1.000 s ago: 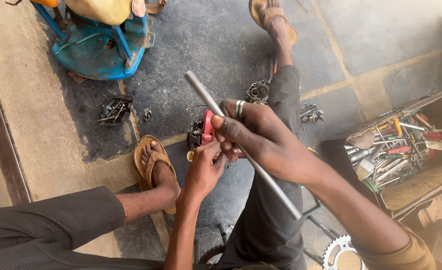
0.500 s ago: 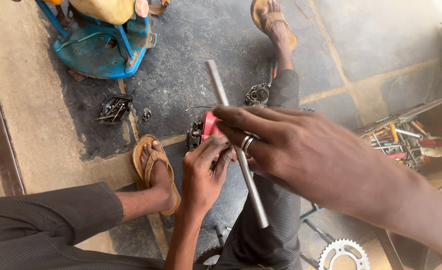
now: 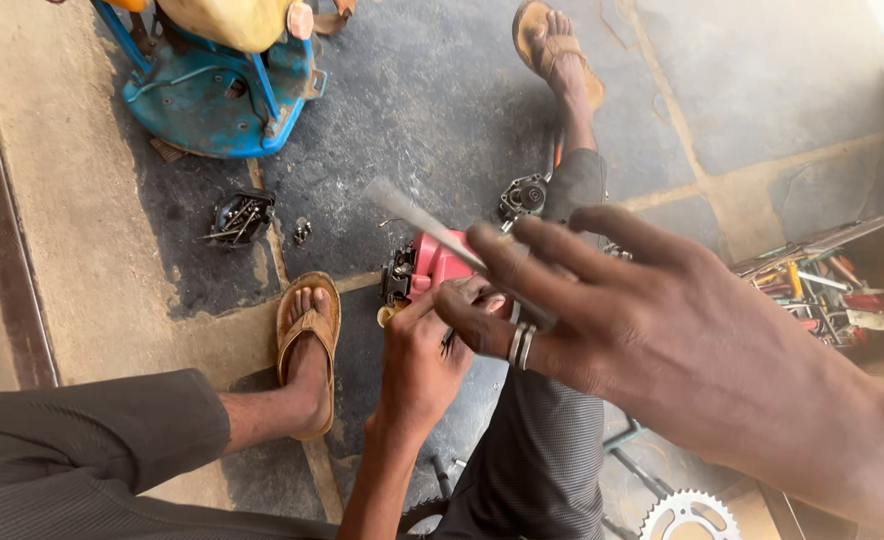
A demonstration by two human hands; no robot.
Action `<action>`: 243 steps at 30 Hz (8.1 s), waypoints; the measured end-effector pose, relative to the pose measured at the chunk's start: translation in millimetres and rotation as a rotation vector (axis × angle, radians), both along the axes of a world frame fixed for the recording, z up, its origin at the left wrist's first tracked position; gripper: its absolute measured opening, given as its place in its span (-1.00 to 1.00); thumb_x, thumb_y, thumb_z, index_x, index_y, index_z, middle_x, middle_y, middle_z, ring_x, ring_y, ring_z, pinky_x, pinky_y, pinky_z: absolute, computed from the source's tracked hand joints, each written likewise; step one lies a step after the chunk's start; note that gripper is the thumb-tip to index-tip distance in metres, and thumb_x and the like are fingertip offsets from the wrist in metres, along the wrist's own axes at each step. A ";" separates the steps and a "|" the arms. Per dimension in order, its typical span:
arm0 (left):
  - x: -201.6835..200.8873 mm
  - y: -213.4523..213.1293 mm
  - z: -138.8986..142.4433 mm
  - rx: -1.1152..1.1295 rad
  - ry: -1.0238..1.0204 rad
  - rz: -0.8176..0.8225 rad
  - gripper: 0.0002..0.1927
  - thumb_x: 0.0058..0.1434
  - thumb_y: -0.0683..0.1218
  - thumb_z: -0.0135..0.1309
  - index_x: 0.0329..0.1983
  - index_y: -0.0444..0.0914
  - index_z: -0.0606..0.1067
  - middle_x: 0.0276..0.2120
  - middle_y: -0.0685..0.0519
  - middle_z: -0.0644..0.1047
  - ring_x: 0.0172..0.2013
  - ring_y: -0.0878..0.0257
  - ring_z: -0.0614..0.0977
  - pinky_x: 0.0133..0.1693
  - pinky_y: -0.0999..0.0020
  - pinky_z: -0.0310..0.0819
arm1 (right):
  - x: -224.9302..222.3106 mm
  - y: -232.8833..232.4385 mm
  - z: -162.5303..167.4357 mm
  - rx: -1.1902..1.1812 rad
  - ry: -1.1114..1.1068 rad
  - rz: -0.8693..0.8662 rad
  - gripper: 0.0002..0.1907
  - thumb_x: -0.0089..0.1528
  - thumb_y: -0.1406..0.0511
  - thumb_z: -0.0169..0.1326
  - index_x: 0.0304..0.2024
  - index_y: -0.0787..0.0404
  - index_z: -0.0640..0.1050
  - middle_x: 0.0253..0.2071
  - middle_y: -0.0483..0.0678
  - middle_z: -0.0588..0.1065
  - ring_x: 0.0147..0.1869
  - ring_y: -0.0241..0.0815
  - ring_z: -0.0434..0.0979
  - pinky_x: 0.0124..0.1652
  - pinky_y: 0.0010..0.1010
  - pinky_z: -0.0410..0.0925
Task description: The person assembles a small engine by hand, using a screwdriver to tighten bolts and a wrench to secure a red cover. The person handles the engine block, a red cover, and various tools while sitting on the floor.
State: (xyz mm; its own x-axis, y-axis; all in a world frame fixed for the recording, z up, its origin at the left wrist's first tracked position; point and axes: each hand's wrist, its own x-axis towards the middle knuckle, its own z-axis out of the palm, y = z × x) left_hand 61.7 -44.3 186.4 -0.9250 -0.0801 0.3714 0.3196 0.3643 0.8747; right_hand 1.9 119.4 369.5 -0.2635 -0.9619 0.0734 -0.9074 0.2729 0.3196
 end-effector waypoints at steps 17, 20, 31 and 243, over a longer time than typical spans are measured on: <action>-1.7 0.8 -2.4 -0.015 0.015 -0.058 -0.70 0.17 -0.33 0.13 -0.01 -0.34 0.56 -0.11 -0.09 0.66 -0.10 0.03 0.73 -0.10 0.27 0.64 | -11.6 -4.1 -1.4 0.357 -0.001 -0.056 -0.71 0.30 0.29 0.10 0.06 0.13 0.65 -0.07 -0.03 0.57 -0.06 -0.20 0.53 -0.23 -0.42 0.37; -5.3 4.4 -13.0 0.040 -0.025 -0.113 -0.77 0.17 -0.25 0.25 -0.10 -0.31 0.56 -0.18 -0.04 0.66 -0.19 0.12 0.75 -0.12 0.30 0.67 | -8.9 2.8 1.8 0.068 -0.085 0.066 -0.52 0.07 0.22 0.11 0.06 0.04 0.67 0.16 0.00 0.52 0.17 -0.11 0.50 0.03 -0.31 0.36; -3.7 0.2 -2.7 -0.007 0.026 -0.118 -0.68 0.13 -0.30 0.17 -0.02 -0.32 0.58 -0.11 -0.09 0.66 -0.15 0.05 0.72 -0.12 0.25 0.62 | -14.2 15.0 -6.4 0.286 0.150 0.106 -0.64 0.14 0.25 0.11 -0.02 0.15 0.66 0.17 -0.04 0.54 0.08 -0.08 0.54 0.04 -0.40 0.38; -49.5 -0.8 -201.9 -0.799 0.140 0.020 -0.13 0.09 0.13 0.24 0.42 -0.21 0.19 0.26 -0.14 0.37 0.36 -0.03 0.36 0.43 -0.22 0.09 | -64.9 -4.6 -69.4 0.031 0.058 0.541 -0.74 0.38 0.34 0.05 0.09 0.07 0.35 0.23 -0.11 0.34 0.52 -0.11 0.25 0.58 -0.25 0.07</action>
